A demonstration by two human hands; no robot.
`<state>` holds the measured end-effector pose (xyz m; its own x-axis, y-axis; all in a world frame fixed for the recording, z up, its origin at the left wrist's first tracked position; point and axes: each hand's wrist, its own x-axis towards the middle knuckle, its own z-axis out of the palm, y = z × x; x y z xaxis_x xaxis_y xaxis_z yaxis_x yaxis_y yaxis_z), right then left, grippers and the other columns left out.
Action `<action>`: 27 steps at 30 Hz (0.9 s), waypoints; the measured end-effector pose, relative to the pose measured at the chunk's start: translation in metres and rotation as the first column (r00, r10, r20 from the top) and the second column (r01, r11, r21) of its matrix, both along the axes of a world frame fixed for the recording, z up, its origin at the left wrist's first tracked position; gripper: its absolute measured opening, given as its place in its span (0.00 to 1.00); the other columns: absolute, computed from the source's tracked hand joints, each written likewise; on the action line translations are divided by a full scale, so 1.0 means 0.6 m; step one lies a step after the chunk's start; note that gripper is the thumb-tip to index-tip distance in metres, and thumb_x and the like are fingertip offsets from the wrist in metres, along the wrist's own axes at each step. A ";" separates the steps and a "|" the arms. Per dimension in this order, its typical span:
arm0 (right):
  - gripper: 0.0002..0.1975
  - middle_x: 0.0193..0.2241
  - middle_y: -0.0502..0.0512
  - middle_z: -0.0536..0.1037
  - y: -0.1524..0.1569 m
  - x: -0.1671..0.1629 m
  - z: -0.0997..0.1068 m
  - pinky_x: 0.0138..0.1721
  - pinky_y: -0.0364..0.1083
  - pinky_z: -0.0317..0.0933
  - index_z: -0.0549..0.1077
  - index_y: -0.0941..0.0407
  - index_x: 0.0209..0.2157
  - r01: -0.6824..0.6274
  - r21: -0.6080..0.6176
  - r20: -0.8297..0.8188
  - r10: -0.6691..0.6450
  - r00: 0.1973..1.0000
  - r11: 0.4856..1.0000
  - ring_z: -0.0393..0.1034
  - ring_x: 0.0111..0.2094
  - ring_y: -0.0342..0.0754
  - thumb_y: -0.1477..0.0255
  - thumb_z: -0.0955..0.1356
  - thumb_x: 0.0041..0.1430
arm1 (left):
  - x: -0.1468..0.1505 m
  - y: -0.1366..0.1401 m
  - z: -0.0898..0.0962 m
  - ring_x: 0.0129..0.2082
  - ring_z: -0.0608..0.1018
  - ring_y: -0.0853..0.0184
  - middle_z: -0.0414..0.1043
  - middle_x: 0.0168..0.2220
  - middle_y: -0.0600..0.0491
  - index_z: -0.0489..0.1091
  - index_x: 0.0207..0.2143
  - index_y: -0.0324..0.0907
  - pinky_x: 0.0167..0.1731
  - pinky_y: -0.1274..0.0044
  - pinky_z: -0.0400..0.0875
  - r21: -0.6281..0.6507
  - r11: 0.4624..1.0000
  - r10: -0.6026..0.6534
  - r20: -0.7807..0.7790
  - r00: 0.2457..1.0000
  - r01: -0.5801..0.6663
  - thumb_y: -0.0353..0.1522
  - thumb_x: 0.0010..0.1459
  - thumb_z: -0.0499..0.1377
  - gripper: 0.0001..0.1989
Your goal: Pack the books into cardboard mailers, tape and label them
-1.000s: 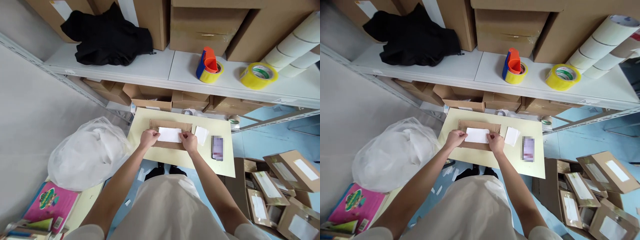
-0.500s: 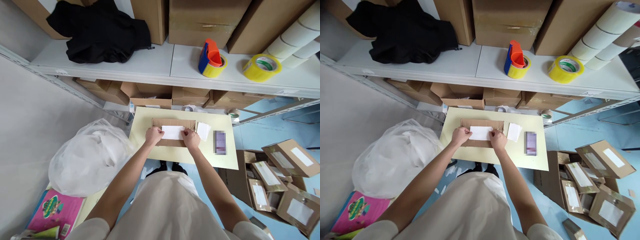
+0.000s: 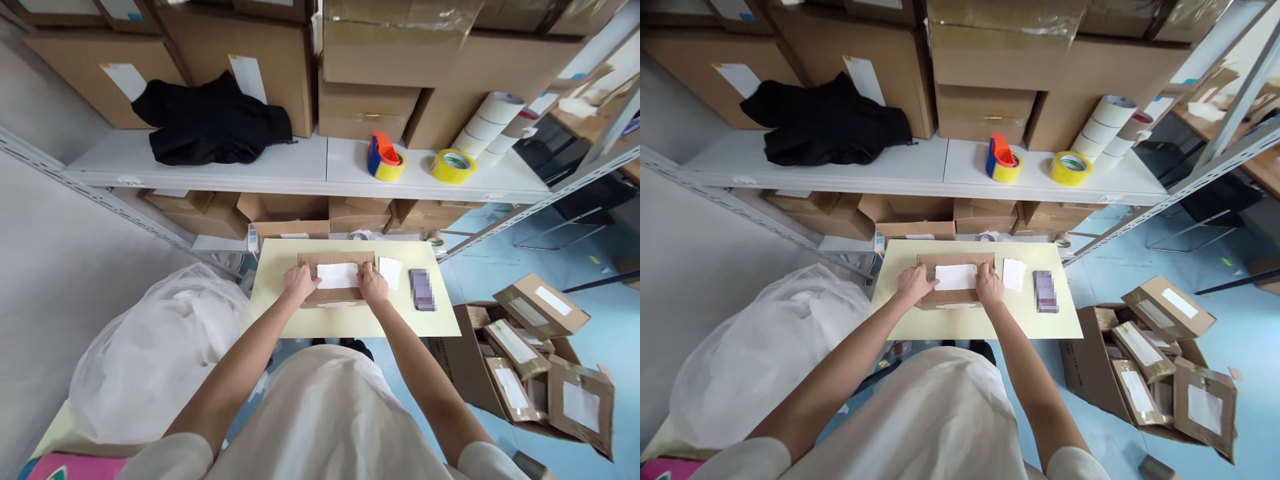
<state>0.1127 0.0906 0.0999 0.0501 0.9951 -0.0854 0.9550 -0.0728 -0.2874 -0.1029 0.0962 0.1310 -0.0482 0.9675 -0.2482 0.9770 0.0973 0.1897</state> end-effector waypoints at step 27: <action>0.36 0.69 0.56 0.34 -0.038 -0.024 -0.011 0.63 0.66 0.27 0.41 0.52 0.68 -0.065 -0.217 0.162 0.102 0.982 0.974 0.25 0.69 0.57 0.49 0.49 0.63 | 0.005 -0.028 -0.066 0.68 0.39 0.51 0.36 0.69 0.43 0.49 0.66 0.41 0.62 0.50 0.29 0.120 0.955 -0.274 -0.010 0.962 0.273 0.50 0.59 0.48 0.38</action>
